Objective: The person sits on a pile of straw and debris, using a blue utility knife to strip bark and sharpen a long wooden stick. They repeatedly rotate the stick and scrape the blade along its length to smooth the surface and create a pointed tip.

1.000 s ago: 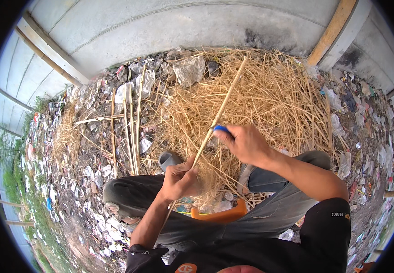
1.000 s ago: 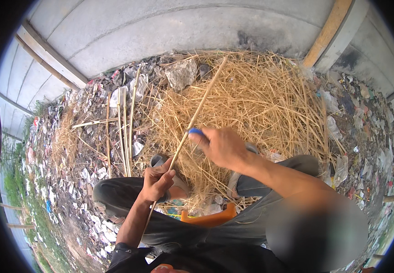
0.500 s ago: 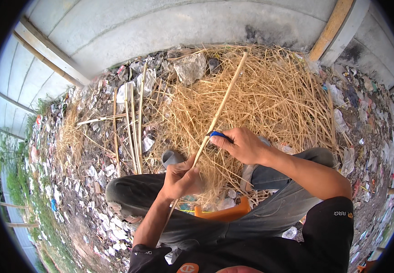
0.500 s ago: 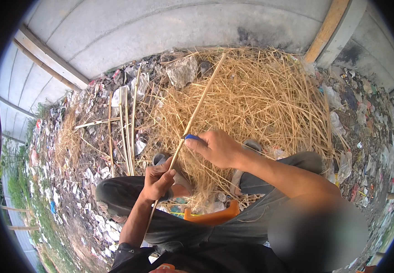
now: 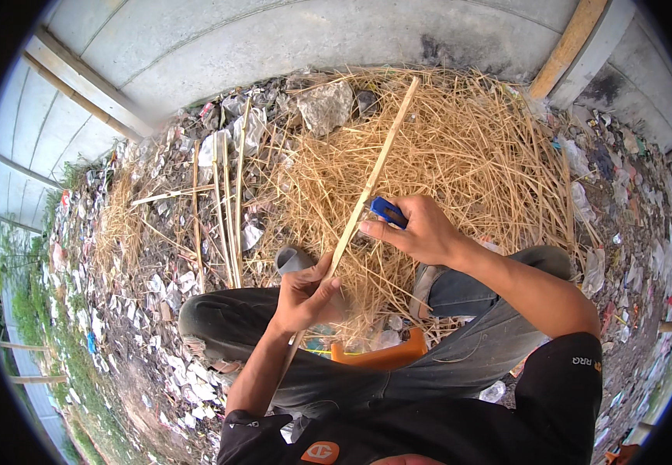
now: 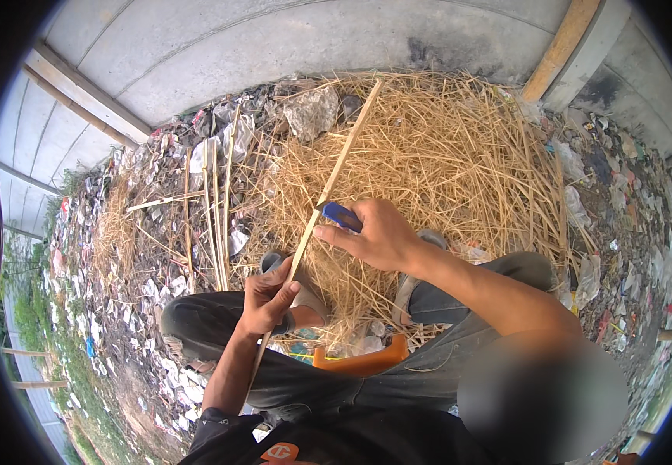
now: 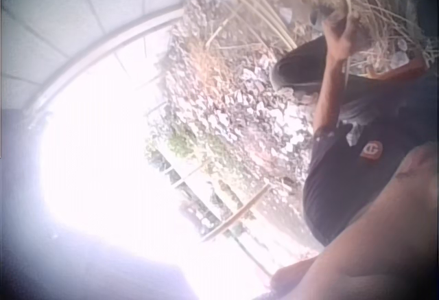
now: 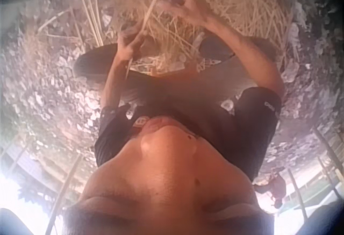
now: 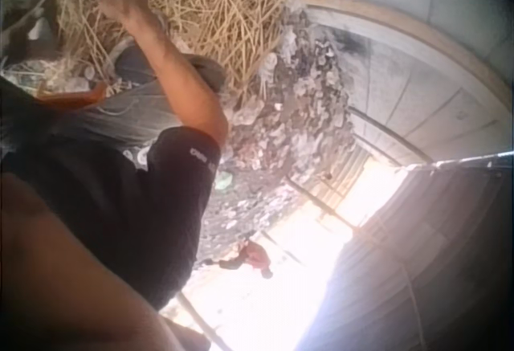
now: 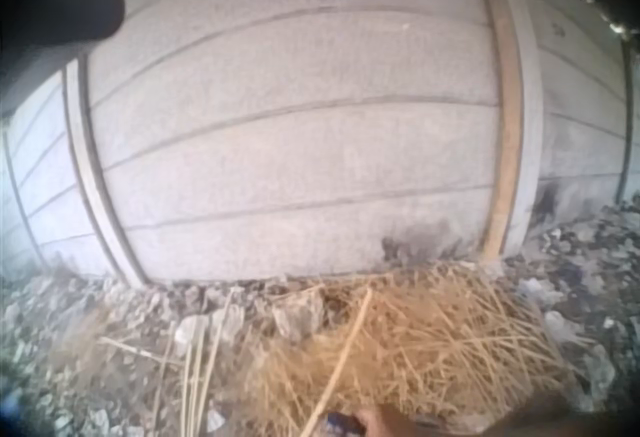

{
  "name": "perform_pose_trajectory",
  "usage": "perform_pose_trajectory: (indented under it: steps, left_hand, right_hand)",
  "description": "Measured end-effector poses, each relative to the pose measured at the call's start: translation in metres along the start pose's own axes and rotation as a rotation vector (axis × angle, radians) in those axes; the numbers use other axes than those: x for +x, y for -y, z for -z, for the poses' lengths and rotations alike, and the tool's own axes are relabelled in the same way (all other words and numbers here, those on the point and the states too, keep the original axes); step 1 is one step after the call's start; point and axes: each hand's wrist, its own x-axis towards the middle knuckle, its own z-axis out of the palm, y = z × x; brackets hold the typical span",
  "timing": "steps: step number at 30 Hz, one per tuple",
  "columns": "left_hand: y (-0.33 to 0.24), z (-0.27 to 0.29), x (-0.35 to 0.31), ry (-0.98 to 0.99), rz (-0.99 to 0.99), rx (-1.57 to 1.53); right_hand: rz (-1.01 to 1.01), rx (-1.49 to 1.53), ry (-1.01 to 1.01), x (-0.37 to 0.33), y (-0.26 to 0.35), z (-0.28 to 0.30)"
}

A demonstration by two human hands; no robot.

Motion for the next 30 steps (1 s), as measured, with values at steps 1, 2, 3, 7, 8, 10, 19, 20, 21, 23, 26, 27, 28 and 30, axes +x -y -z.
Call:
perform_pose_trajectory:
  steps: [1, 2, 3, 7, 8, 10, 19, 20, 21, 23, 26, 27, 28, 30]
  left_hand:
    - [0.001, -0.001, 0.0, 0.003, -0.004, 0.056]
    - [0.001, -0.002, 0.0, 0.007, -0.007, 0.112]
    - [0.002, -0.004, 0.001, 0.014, -0.01, 0.168]
    - [0.001, -0.008, -0.001, 0.022, 0.077, 0.245]
    - [0.001, -0.01, 0.001, 0.014, -0.005, 0.256]
    - [0.003, -0.01, 0.0, 0.038, 0.051, 0.227]
    - [0.009, -0.014, 0.0, 0.155, 0.042, 0.136]
    - [0.009, -0.014, 0.0, 0.182, 0.067, 0.139]
    - [0.012, -0.014, -0.001, 0.171, 0.062, 0.127]
    - [0.017, -0.016, -0.003, 0.147, 0.051, 0.103]
    - [0.016, -0.011, 0.002, 0.035, 0.045, 0.051]
    - [0.015, -0.006, 0.008, 0.061, 0.006, 0.053]
    - [0.014, -0.004, 0.009, 0.065, 0.006, 0.07]
    - [0.007, -0.005, 0.006, 0.079, 0.006, 0.114]
  right_hand:
    - [0.003, 0.002, -0.015, 0.0, 0.001, -0.003]
    - [0.005, 0.005, -0.029, -0.001, 0.001, -0.005]
    - [0.046, -0.009, -0.061, -0.002, -0.003, -0.009]
    - [0.149, -0.071, -0.098, -0.004, -0.007, -0.016]
    - [0.202, -0.076, -0.103, -0.002, -0.012, -0.017]
    - [0.253, -0.098, -0.074, -0.003, -0.011, -0.015]
    - [0.35, -0.001, 0.302, -0.008, -0.004, -0.013]
    - [0.273, 0.024, 0.363, -0.009, -0.003, -0.011]
    - [0.251, 0.054, 0.374, -0.009, -0.002, -0.009]
    - [0.209, 0.113, 0.399, -0.008, -0.002, -0.005]
    - [0.134, 0.2, 0.67, -0.019, 0.011, -0.006]
    - [0.12, 0.221, 0.777, -0.024, 0.016, -0.008]
    - [0.115, 0.202, 0.799, -0.026, 0.018, -0.01]
    - [0.036, 0.217, 0.79, -0.025, 0.02, -0.003]
